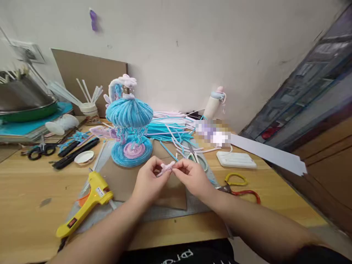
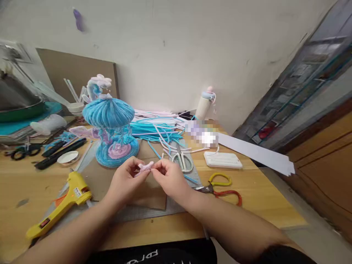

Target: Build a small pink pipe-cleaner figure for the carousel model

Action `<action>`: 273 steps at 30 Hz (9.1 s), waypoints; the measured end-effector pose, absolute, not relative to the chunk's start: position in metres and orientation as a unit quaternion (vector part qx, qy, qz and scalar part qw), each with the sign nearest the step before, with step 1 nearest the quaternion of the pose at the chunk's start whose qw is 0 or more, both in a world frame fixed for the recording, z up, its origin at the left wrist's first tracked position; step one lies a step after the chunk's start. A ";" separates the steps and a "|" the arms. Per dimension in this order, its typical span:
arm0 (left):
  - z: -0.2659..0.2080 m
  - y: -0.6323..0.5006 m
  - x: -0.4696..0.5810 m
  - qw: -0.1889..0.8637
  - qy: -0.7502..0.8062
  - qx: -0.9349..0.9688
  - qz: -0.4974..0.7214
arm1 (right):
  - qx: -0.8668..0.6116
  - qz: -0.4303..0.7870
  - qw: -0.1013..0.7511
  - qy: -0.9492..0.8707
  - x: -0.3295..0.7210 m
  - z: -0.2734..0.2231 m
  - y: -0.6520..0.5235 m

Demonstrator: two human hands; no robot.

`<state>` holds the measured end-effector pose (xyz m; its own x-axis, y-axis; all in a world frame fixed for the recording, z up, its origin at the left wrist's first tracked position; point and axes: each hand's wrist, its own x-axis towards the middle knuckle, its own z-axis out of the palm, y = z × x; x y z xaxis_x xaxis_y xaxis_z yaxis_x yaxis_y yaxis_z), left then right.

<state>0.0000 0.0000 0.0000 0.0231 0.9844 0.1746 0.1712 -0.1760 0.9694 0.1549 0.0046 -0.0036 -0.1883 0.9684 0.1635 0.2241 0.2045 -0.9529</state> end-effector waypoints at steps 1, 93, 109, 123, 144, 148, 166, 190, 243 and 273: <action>0.000 0.001 0.001 0.455 0.483 0.559 0.497 | -0.473 0.408 0.438 -0.647 0.155 -0.004 0.004; 0.019 0.007 -0.010 0.793 0.290 0.362 0.395 | -0.363 0.286 0.514 -0.722 0.167 0.009 0.000; 0.019 0.005 -0.008 0.678 0.340 0.490 0.429 | -0.373 0.652 0.338 -0.568 0.169 0.019 0.012; 0.014 0.008 -0.008 0.798 0.313 0.324 0.402 | -0.372 0.629 0.397 -0.555 0.162 0.012 0.011; 0.017 0.007 -0.007 0.740 0.353 0.349 0.454 | -0.364 0.481 0.484 -0.634 0.161 0.006 0.007; 0.017 0.008 -0.009 0.712 0.393 0.372 0.446 | -0.389 0.383 0.448 -0.708 0.164 0.007 0.008; 0.017 0.005 -0.002 0.706 0.379 0.406 0.440 | -0.336 0.293 0.468 -0.763 0.165 0.007 0.004; 0.029 0.003 -0.006 0.638 0.347 0.550 0.413 | -0.364 0.594 0.456 -0.554 0.161 0.008 0.011; 0.014 0.008 -0.003 0.722 0.390 0.318 0.475 | -0.553 0.341 0.270 -0.711 0.162 0.070 0.203; 0.007 0.006 -0.002 0.703 0.402 0.350 0.471 | -0.530 0.097 -0.093 -0.837 0.199 0.037 0.124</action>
<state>-0.0017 0.0056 0.0069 0.2338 0.9433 -0.2358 -0.3810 0.3120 0.8703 0.1985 0.1241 0.0368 -0.4200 0.8700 -0.2581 0.9060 0.4183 -0.0643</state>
